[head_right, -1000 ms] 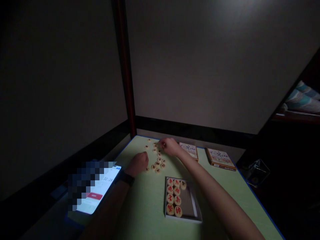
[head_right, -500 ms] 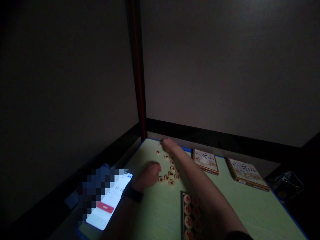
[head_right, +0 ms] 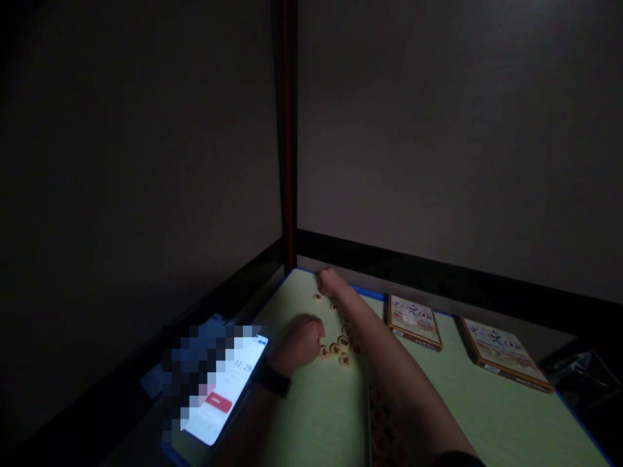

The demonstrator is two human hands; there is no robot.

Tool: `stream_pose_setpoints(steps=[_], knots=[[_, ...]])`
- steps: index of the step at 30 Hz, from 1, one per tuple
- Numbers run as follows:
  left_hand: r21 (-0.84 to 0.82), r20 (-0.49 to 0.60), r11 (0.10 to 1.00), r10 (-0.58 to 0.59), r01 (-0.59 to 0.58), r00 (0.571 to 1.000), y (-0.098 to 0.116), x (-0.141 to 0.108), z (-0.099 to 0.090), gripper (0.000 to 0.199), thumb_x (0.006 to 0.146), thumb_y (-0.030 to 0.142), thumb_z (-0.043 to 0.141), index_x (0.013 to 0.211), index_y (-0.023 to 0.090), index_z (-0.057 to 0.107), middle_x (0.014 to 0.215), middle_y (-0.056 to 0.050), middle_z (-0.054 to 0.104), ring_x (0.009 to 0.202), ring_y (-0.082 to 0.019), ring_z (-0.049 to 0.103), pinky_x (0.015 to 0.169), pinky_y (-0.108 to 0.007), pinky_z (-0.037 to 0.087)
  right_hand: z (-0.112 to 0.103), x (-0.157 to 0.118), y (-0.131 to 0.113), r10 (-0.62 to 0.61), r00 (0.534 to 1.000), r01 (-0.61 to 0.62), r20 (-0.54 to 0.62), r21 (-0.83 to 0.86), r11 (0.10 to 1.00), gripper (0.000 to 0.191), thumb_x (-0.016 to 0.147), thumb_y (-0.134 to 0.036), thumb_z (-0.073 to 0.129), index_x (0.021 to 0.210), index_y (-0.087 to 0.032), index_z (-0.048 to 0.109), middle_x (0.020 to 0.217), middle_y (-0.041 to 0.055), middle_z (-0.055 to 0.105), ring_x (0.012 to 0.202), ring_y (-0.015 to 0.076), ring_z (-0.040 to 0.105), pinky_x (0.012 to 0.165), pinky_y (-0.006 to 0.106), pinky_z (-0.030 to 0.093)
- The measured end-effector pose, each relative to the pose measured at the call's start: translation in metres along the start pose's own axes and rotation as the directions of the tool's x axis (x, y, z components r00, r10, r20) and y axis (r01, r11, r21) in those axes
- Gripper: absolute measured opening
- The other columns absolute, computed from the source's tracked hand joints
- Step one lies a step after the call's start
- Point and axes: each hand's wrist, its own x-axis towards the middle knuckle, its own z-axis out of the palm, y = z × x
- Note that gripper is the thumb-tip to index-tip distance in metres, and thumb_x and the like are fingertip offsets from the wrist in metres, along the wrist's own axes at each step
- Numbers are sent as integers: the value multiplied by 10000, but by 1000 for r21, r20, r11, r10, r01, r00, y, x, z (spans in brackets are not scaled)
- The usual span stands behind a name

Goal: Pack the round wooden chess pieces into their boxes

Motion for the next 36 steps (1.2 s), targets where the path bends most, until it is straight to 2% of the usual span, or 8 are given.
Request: stream_pose_setpoints(steps=[9, 13, 18, 21, 24, 29, 33, 36], knots=[[71, -86, 997, -20, 26, 996, 5, 2, 2, 307, 797, 6, 416, 965, 74, 664, 1019, -201, 676, 996, -258, 637, 872, -341, 475, -15, -70, 7, -77, 980, 95, -181, 91, 991, 335, 884, -137, 564, 1217, -125, 535, 1092, 135, 666, 982, 210, 636, 821, 279, 466], [-208, -244, 978, -58, 6, 968, 17, 9, 0, 324, 898, 74, 376, 1109, 107, 619, 1036, -170, 684, 956, -226, 662, 854, -327, 489, -22, -140, 14, -109, 949, 162, -296, 164, 973, 296, 913, -205, 506, 1207, -169, 493, 1030, 84, 676, 835, 157, 647, 743, 251, 469], [-880, -37, 473, 17, -40, 999, 47, 13, 16, 288, 974, 273, 383, 1077, 120, 605, 935, -94, 690, 709, -130, 653, 678, -248, 519, -10, -222, 15, -103, 842, 296, -530, 292, 910, 243, 914, -256, 506, 1146, -189, 531, 1014, 89, 667, 837, 182, 646, 774, 315, 503], [-975, 51, 224, 159, 14, 986, 66, 6, 29, 286, 900, 376, 569, 970, 107, 639, 897, -81, 688, 691, -108, 632, 681, -229, 507, 1, -254, 18, -43, 822, 253, -567, 296, 921, 306, 917, -264, 517, 1213, -188, 519, 1042, 104, 671, 894, 202, 650, 810, 343, 514], [-989, 107, 126, 228, 80, 968, 80, 1, 34, 319, 826, 407, 676, 925, 104, 657, 892, -90, 694, 725, -114, 640, 718, -233, 497, 5, -279, 27, 13, 783, 237, -622, 318, 918, 318, 925, -273, 516, 1233, -194, 538, 1057, 110, 678, 926, 213, 651, 821, 353, 520], [-975, 177, 178, 241, 136, 954, 88, 5, 33, 295, 797, 339, 719, 963, 99, 677, 968, -125, 706, 756, -125, 657, 734, -244, 488, 6, -307, 54, 194, 736, 208, -649, 489, 847, 189, 885, -347, 588, 956, -192, 670, 947, 86, 698, 826, 199, 658, 740, 317, 527], [-950, 117, 309, 214, 47, 970, 79, 13, 36, 392, 699, 298, 800, 1015, 105, 671, 1006, -118, 709, 780, -136, 662, 748, -258, 492, 18, -316, 68, 292, 820, 162, -493, 688, 708, 215, 811, -305, 620, 962, -159, 668, 907, 75, 699, 673, 159, 643, 610, 269, 511], [-921, 10, 385, 192, -66, 981, 71, 18, 42, 440, 696, 325, 792, 1052, 108, 651, 959, -102, 712, 779, -149, 664, 724, -269, 503, 24, -322, 63, 247, 879, 82, -408, 639, 764, 216, 770, -206, 624, 975, -155, 669, 863, 58, 697, 682, 162, 632, 612, 261, 486]])
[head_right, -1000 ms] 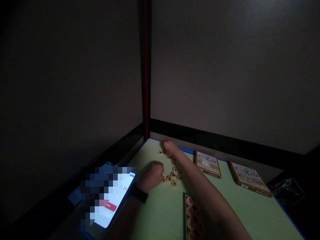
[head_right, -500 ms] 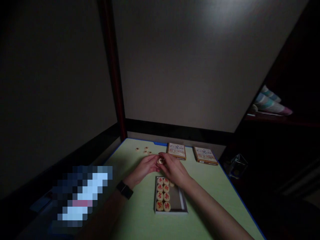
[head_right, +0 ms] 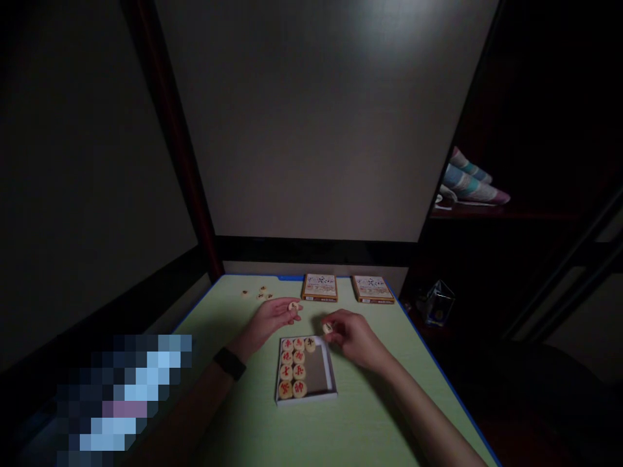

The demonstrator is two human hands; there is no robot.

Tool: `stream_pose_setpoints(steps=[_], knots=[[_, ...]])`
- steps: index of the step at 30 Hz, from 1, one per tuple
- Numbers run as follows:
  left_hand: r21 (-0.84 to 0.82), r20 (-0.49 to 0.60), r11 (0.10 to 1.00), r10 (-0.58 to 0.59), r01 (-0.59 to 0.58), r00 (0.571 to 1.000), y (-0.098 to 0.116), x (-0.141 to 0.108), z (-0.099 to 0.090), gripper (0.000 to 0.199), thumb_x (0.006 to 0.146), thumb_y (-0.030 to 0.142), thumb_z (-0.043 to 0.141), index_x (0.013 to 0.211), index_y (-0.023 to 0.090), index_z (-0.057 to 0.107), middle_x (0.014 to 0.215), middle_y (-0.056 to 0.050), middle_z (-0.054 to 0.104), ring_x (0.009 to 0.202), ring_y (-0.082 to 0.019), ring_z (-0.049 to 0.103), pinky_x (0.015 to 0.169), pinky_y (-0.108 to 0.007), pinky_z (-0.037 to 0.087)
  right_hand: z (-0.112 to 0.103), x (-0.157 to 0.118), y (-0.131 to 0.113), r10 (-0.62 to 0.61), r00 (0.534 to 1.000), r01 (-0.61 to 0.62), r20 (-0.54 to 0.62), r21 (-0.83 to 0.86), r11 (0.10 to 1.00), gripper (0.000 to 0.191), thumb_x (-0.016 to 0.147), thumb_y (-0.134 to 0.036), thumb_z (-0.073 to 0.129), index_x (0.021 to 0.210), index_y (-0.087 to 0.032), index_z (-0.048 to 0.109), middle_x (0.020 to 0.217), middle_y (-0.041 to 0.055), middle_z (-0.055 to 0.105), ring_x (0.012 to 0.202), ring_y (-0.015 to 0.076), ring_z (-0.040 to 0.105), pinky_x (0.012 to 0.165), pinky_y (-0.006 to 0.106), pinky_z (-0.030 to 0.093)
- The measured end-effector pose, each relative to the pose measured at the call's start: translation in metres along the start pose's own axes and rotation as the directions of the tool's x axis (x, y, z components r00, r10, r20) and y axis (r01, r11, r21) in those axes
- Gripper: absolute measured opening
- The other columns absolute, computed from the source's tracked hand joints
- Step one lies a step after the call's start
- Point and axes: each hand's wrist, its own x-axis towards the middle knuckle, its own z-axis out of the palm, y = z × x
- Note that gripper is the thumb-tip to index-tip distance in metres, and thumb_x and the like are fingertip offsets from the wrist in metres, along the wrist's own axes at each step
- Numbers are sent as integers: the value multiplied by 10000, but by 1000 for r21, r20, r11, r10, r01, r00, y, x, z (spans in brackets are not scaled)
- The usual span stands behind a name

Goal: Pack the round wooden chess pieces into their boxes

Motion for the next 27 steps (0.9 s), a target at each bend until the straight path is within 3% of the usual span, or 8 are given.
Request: stream_pose_setpoints(steps=[6, 9, 13, 19, 27], knots=[[311, -77, 945, 128, -99, 989, -13, -1, 8, 266, 788, 291, 663, 990, 118, 656, 787, -50, 700, 681, -142, 637, 631, -244, 493, 10, -11, -21, 10, 998, 10, 70, -283, 959, 187, 745, -122, 626, 917, -183, 666, 851, 42, 670, 720, 170, 618, 647, 256, 451], [510, -77, 847, 220, -151, 972, -11, -6, 14, 207, 816, 298, 623, 941, 142, 678, 782, -40, 705, 699, -145, 631, 640, -233, 482, 15, -12, -26, 50, 995, -9, 86, -421, 907, 167, 745, -157, 650, 906, -195, 671, 944, 57, 650, 800, 185, 625, 701, 263, 446], [681, -15, 711, 250, -173, 968, -4, -13, 18, 197, 842, 321, 599, 904, 161, 696, 757, -28, 710, 703, -155, 635, 669, -243, 477, 21, -11, -29, 126, 987, -47, 99, -575, 817, 119, 771, -206, 639, 884, -201, 674, 1007, 67, 626, 841, 193, 628, 716, 264, 428], [752, 81, 617, 263, -232, 961, -5, -17, 19, 162, 848, 299, 598, 910, 197, 707, 894, -32, 743, 868, -187, 663, 803, -275, 478, 26, -8, -32, 223, 964, -78, 147, -643, 762, 134, 802, -233, 621, 924, -191, 658, 1022, 66, 605, 856, 183, 627, 709, 254, 405], [764, 134, 602, 199, -229, 971, -4, -19, 20, 202, 861, 332, 579, 918, 192, 712, 849, -26, 732, 790, -174, 657, 739, -259, 479, 24, -10, -32, 204, 972, -90, 115, -621, 779, 198, 803, -239, 621, 987, -207, 687, 1084, 74, 619, 889, 187, 626, 726, 250, 422]])
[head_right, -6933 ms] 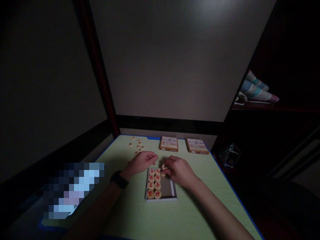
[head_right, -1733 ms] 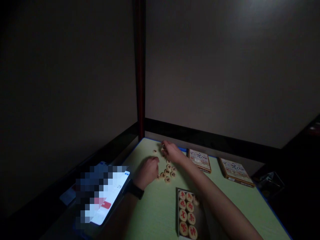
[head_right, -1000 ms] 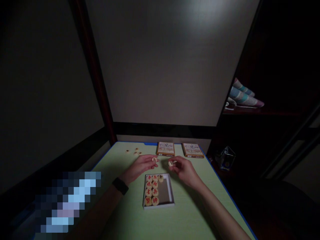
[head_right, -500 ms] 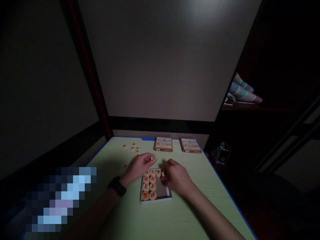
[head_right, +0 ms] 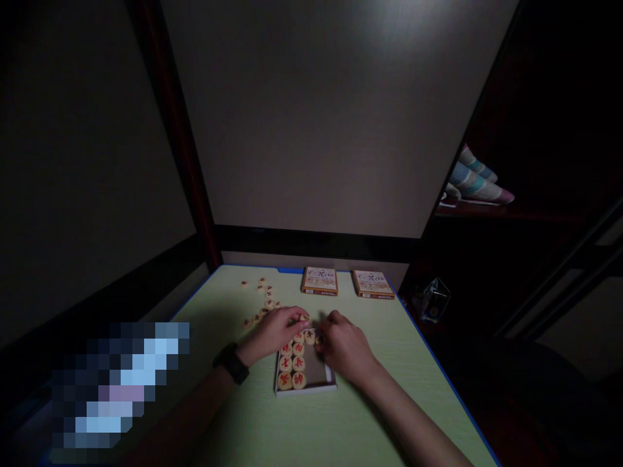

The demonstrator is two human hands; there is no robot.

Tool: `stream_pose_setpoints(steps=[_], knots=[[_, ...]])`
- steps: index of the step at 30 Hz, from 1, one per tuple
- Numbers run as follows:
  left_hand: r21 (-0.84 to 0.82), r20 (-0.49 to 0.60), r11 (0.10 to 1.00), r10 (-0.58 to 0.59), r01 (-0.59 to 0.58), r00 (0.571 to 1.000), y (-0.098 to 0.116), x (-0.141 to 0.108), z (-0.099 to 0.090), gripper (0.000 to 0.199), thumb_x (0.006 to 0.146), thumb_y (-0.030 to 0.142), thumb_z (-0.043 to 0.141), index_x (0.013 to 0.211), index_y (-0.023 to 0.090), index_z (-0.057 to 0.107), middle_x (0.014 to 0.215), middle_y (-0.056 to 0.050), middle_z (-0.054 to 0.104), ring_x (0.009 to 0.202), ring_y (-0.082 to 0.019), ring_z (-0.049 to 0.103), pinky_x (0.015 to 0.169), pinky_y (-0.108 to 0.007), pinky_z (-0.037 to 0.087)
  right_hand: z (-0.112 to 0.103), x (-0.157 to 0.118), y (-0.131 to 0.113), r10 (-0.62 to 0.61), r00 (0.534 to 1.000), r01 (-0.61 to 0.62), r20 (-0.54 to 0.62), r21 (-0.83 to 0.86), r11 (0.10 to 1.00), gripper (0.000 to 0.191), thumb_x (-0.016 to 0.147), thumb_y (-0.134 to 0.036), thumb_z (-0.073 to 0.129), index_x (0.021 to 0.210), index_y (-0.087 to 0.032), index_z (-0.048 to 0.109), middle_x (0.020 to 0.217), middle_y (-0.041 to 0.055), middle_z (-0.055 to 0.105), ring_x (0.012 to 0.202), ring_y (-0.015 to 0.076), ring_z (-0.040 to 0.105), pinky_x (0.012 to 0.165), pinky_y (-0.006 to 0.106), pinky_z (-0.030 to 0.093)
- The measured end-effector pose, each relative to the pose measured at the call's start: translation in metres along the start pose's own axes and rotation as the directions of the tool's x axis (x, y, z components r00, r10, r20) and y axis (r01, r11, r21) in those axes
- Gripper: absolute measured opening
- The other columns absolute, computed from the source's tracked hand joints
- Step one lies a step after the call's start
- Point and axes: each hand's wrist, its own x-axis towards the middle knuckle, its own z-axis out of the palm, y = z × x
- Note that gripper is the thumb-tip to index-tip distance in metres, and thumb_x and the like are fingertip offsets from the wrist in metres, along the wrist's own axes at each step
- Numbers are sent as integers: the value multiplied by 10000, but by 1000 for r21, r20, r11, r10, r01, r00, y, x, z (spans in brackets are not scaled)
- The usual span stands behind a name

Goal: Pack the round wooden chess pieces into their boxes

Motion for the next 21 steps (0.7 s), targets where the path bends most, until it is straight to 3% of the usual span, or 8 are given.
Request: stream_pose_setpoints(steps=[5, 10, 15, 21], knots=[[-18, 31, 1000, 15, -14, 999, 0, 0, -1, 206, 855, 321, 581, 934, 182, 711, 840, -25, 739, 770, -163, 657, 705, -245, 467, 3, 0, -2, -20, 1000, 20, -7, -7, 1000, 172, 843, -196, 546, 926, -204, 696, 1055, 70, 630, 855, 177, 635, 704, 248, 406], [-41, 43, 999, 11, -9, 999, 0, -1, 0, 199, 850, 302, 586, 951, 186, 711, 833, -17, 738, 766, -159, 658, 692, -239, 464, 0, -1, -6, 8, 1000, -8, -16, -30, 1000, 234, 831, -186, 555, 1024, -237, 678, 1028, 63, 643, 864, 191, 641, 669, 250, 381], [-51, 33, 999, -3, 4, 999, -1, -1, 1, 217, 828, 275, 601, 1005, 200, 703, 894, -17, 746, 823, -171, 670, 757, -253, 492, -1, -1, -6, 18, 1000, -19, -16, -51, 999, 261, 847, -208, 539, 1079, -226, 658, 1028, 74, 659, 876, 208, 649, 666, 262, 383], [-109, 37, 993, -37, 41, 999, 1, -1, -1, 299, 797, 150, 596, 1076, 205, 687, 971, -25, 747, 899, -173, 678, 815, -263, 505, 1, 0, -6, 40, 999, -43, -36, -89, 995, 210, 853, -206, 524, 1012, -229, 659, 991, 61, 682, 845, 199, 661, 638, 253, 377]])
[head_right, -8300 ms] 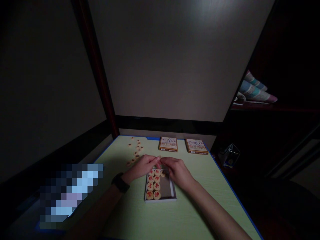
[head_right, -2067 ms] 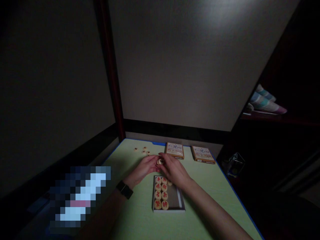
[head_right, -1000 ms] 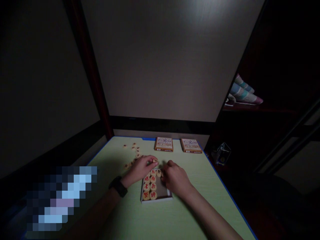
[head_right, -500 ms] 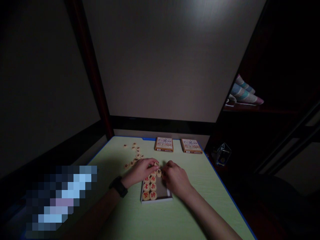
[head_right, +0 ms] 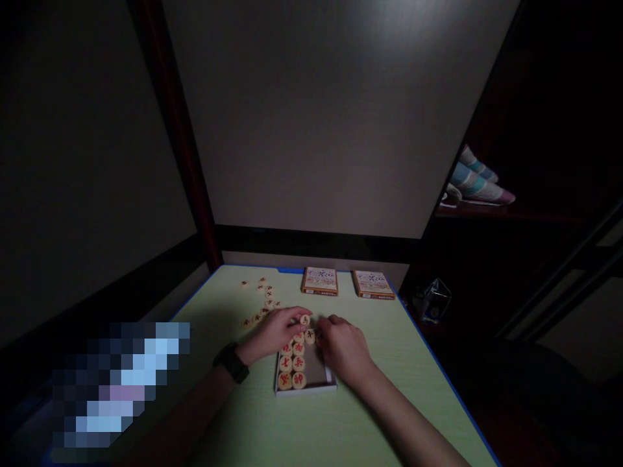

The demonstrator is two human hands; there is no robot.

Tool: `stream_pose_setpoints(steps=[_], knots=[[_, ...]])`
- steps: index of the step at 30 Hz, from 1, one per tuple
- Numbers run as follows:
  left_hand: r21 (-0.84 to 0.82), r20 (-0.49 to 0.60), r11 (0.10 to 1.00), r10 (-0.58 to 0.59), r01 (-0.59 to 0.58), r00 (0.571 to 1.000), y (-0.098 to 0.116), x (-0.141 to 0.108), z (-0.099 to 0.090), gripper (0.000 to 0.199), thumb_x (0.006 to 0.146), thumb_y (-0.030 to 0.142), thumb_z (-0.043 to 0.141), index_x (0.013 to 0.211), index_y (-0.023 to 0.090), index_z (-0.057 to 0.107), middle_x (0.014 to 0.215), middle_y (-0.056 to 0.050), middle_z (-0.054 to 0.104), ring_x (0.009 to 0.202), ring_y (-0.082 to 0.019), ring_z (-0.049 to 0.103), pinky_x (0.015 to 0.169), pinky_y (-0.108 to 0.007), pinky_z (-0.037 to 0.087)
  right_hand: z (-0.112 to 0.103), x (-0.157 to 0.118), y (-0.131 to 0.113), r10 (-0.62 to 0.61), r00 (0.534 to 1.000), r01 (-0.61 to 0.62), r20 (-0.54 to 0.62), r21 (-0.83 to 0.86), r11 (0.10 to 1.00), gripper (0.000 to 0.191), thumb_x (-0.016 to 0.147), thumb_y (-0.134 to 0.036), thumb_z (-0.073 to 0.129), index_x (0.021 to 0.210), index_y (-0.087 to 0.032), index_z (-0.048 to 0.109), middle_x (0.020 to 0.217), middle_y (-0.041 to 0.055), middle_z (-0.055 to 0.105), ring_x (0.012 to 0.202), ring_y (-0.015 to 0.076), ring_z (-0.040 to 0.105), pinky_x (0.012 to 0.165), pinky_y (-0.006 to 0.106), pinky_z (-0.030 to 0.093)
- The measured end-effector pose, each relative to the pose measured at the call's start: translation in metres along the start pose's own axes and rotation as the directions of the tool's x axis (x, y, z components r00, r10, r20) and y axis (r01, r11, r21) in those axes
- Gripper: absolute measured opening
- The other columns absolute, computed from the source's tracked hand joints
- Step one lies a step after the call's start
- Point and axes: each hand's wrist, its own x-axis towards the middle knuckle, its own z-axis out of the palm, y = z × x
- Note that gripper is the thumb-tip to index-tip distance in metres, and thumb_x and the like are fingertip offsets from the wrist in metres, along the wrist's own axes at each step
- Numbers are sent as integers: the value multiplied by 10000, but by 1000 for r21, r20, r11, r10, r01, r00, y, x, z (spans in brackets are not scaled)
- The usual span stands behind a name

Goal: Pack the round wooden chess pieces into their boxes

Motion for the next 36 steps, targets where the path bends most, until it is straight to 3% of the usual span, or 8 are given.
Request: stream_pose_setpoints(steps=[4, 9, 14, 18, 25, 30, 36], knots=[[-92, -6, 996, -11, 10, 1000, -5, 2, 2, 305, 784, 120, 596, 1068, 193, 682, 985, -43, 736, 914, -181, 674, 818, -275, 508, 0, 0, 1, -7, 1000, 7, -30, 24, 1000, 228, 853, -223, 538, 1045, -230, 661, 1003, 65, 694, 852, 208, 669, 649, 254, 401], [-366, 18, 930, -22, 27, 1000, -14, 7, 9, 241, 773, 113, 607, 1008, 156, 637, 859, -42, 712, 823, -170, 673, 712, -248, 513, -1, 1, 9, -48, 994, 63, -93, 166, 984, 314, 818, -195, 589, 1125, -200, 660, 1026, 88, 710, 912, 235, 666, 746, 285, 464], [-492, 45, 870, -14, 34, 999, -10, 9, 9, 224, 735, 227, 726, 925, 130, 659, 862, -58, 716, 818, -172, 665, 734, -263, 513, 0, 1, 13, -209, 943, 290, -259, 333, 897, 394, 869, -141, 527, 1247, -223, 601, 1128, 81, 659, 977, 194, 633, 834, 284, 486], [-417, 99, 908, 9, 33, 995, -3, 6, 5, 306, 716, 339, 768, 926, 124, 709, 929, -77, 729, 821, -177, 653, 749, -282, 513, -2, -1, 12, -312, 917, 378, -249, 292, 879, 383, 936, -195, 467, 1297, -250, 582, 1164, 97, 602, 967, 190, 620, 816, 289, 496], [-304, 134, 946, 156, -110, 979, 3, 1, 3, 244, 749, 343, 748, 882, 140, 722, 958, -65, 712, 885, -174, 640, 763, -251, 499, -9, -3, 15, -371, 894, 443, -250, 385, 810, 248, 919, -195, 514, 1125, -213, 651, 1104, 92, 577, 965, 188, 600, 837, 289, 479], [22, 11, 988, 150, -150, 989, 5, -1, 6, 331, 678, 332, 797, 960, 177, 722, 1002, -63, 716, 965, -214, 626, 886, -317, 476, -5, 1, 20, -219, 945, 310, -244, 451, 837, 248, 760, -43, 589, 955, -180, 656, 990, 61, 594, 853, 173, 602, 764, 265, 466], [195, 35, 977, 81, -86, 996, 12, -5, 1, 301, 666, 212, 741, 966, 199, 735, 988, -52, 731, 970, -231, 632, 931, -342, 459, 5, 6, 19, -67, 986, 133, -153, 476, 869, 265, 697, -24, 624, 905, -167, 706, 905, 46, 635, 749, 156, 603, 692, 245, 444]])
